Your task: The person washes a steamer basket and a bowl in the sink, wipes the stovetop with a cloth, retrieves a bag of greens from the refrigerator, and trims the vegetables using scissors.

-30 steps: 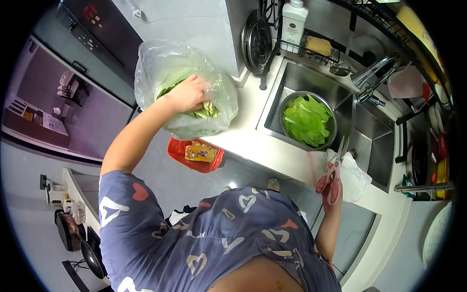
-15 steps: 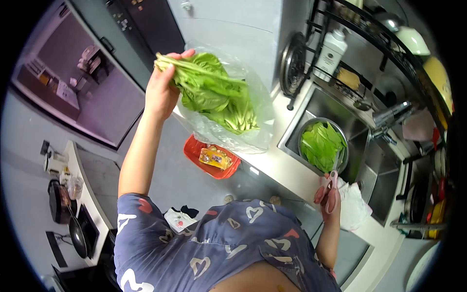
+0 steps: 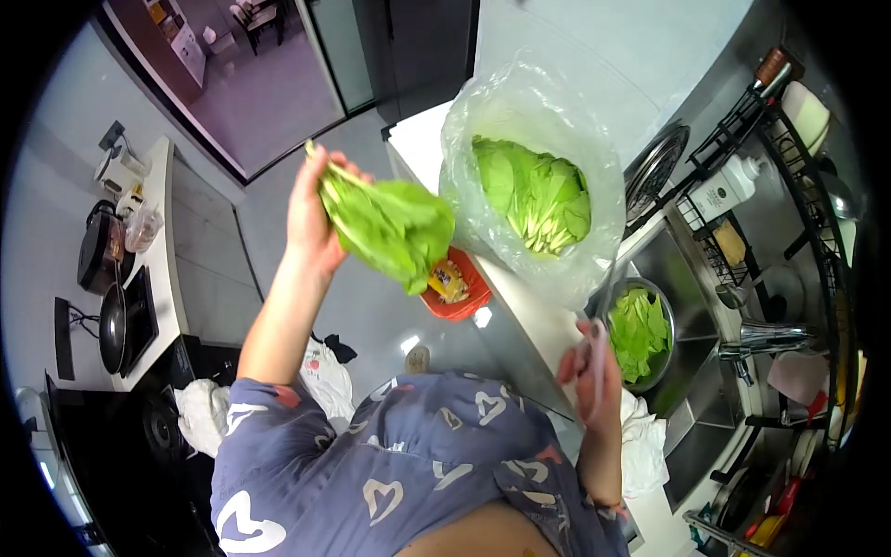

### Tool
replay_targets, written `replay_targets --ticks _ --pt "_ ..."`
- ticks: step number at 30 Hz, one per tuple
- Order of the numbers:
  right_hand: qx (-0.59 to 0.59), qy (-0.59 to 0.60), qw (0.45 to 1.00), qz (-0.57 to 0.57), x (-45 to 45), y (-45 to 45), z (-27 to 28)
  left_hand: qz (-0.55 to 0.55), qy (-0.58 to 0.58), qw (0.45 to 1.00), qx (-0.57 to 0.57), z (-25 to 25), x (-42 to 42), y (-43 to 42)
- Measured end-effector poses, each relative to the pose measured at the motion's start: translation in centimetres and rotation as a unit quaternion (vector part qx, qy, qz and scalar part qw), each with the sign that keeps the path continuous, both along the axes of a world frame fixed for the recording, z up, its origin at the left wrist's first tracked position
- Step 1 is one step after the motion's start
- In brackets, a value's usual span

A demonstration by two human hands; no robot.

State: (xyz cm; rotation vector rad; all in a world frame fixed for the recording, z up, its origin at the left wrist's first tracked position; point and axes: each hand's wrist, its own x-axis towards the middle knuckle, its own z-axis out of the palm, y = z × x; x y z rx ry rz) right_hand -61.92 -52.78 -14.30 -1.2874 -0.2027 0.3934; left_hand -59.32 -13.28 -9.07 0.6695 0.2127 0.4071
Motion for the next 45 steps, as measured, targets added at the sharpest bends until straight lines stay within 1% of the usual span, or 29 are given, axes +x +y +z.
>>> replay_targets --ticks 1,3,4,5,7,8,10,11,12,14,16,18,21,22,23,25,26,28,29,30,32,34,36,38,40,41,42,44,45 --pt "-0.028 -0.085 0.995 0.036 0.4 1.8 0.5 -0.013 0.026 0.999 0.021 -2.1 -1.1 -0.4" --pt "-0.089 -0.143 0.984 0.061 1.2 6.2 1.0 -0.048 0.082 0.993 0.077 -5.8 -3.0 -1.7" --pt "-0.148 -0.178 0.971 0.061 1.4 8.7 1.5 -0.069 0.111 0.985 0.114 -7.4 -3.8 -2.4" --pt "-0.139 -0.208 0.964 0.089 1.7 11.2 2.2 -0.081 0.122 0.983 0.109 -9.0 -4.3 -3.1" --pt "-0.154 -0.233 0.951 0.132 2.2 15.2 -0.3 -0.064 0.136 0.987 0.059 -9.4 -4.7 -4.7" --pt "-0.215 -0.246 0.931 0.164 2.4 16.7 -1.3 -0.048 0.143 0.988 0.041 -9.2 -4.8 -5.1" --pt "-0.107 -0.202 0.959 0.168 1.5 19.5 -7.0 -0.049 0.147 0.987 0.043 -10.4 -4.4 -4.2" --pt "-0.11 -0.201 0.958 0.172 1.2 20.5 -8.0 -0.05 0.151 0.986 0.047 -10.9 -4.3 -3.8" --pt "-0.072 -0.157 0.973 0.151 0.9 21.4 -8.5 -0.047 0.152 0.986 0.043 -11.0 -4.5 -3.5" --pt "0.006 -0.058 0.991 0.121 1.2 22.1 -9.0 -0.078 0.088 0.993 -0.021 -10.9 -4.9 -2.6" --pt "-0.004 -0.028 0.993 0.113 1.6 22.2 -7.3 -0.107 0.06 0.992 -0.019 -11.3 -5.9 -2.2" --pt "0.017 -0.013 0.994 0.104 1.8 22.5 -8.1 -0.161 0.068 0.985 0.02 -12.8 -6.9 -2.9" --pt "-0.065 -0.095 0.983 0.143 1.6 22.4 -9.6 -0.104 0.116 0.988 0.026 -14.1 -6.2 -4.9" --pt "-0.066 -0.094 0.984 0.139 1.6 22.2 -9.8 -0.086 0.134 0.987 0.036 -14.7 -5.6 -5.0" --pt "-0.074 -0.129 0.978 0.143 1.8 22.0 -9.9 -0.09 0.132 0.986 0.036 -15.0 -5.1 -4.8" --pt "-0.112 -0.189 0.961 0.168 2.1 20.9 -8.8 -0.072 0.14 0.987 0.044 -15.6 -4.7 -4.1" --pt "-0.113 -0.188 0.961 0.167 2.3 20.2 -8.2 -0.062 0.133 0.988 0.047 -16.0 -4.5 -3.4" --pt "-0.134 -0.045 0.972 0.189 2.6 18.8 -7.6 -0.038 0.13 0.989 0.064 -15.2 -4.2 -2.2" --pt "-0.196 -0.097 0.961 0.168 2.9 17.8 -10.1 -0.046 0.136 0.982 0.123 -17.0 -4.2 -0.8" --pt "-0.196 -0.094 0.962 0.164 3.3 17.2 -10.3 -0.051 0.138 0.981 0.123 -16.9 -4.5 -0.1" --pt "-0.206 -0.012 0.935 0.29 4.1 16.2 -10.5 -0.141 0.177 0.955 0.19 -16.7 -4.8 0.3" --pt "-0.185 -0.018 0.939 0.288 3.9 16.0 -10.7 -0.17 0.185 0.945 0.208 -16.9 -4.7 0.0" --pt "-0.186 -0.021 0.934 0.304 4.0 16.3 -10.9 -0.17 0.214 0.919 0.285 -17.9 -4.7 0.0" --pt "-0.162 -0.05 0.947 0.271 3.9 16.6 -11.9 -0.171 0.219 0.915 0.292 -18.4 -4.4 -0.4" --pt "-0.095 0.082 0.951 0.283 4.0 16.6 -12.1 -0.135 0.242 0.881 0.383 -19.1 -4.1 -0.7" --pt "-0.093 0.084 0.952 0.28 3.9 16.6 -12.0 -0.076 0.226 0.855 0.46 -19.4 -3.9 -1.1" --pt "-0.117 0.094 0.951 0.271 3.9 16.6 -11.7 -0.08 0.226 0.855 0.461 -20.0 -3.8 -1.1" --pt "-0.139 0.105 0.95 0.259 3.9 16.6 -11.0 -0.033 0.2 0.832 0.517 -21.5 -3.6 -1.0" --pt "-0.154 0.141 0.944 0.254 3.9 16.6 -10.7 -0.036 0.199 0.831 0.518 -21.4 -3.5 -1.1"
